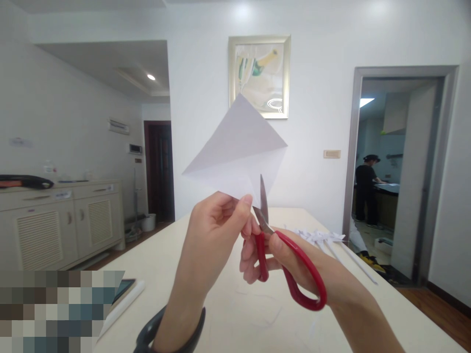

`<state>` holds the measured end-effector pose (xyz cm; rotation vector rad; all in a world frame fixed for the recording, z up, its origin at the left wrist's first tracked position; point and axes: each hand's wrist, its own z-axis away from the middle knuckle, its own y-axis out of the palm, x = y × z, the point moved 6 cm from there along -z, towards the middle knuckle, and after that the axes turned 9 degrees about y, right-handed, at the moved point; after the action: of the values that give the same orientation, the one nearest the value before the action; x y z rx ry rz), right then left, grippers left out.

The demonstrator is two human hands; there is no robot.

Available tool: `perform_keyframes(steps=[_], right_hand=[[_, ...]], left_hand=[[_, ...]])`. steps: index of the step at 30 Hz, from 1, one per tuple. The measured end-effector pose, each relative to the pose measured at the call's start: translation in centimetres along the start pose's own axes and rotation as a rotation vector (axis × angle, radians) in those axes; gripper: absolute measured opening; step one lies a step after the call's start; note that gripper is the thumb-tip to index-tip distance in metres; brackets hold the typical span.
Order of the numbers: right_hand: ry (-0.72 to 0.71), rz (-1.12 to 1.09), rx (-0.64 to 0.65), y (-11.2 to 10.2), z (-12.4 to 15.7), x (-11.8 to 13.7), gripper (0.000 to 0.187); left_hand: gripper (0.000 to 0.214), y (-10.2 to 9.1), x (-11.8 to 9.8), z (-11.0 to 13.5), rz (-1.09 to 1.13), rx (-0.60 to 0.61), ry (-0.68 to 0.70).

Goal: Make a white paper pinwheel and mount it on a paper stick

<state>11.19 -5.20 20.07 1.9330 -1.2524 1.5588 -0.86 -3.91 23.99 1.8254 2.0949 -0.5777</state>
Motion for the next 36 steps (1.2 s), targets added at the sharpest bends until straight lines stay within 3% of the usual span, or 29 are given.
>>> perform_keyframes(steps=[36], right_hand=[[-0.001,-0.034,0.016,0.37,-0.33,-0.45,0.046]], left_hand=[[0.036,0.15,-0.19,-0.33,-0.027,0.019,0.014]])
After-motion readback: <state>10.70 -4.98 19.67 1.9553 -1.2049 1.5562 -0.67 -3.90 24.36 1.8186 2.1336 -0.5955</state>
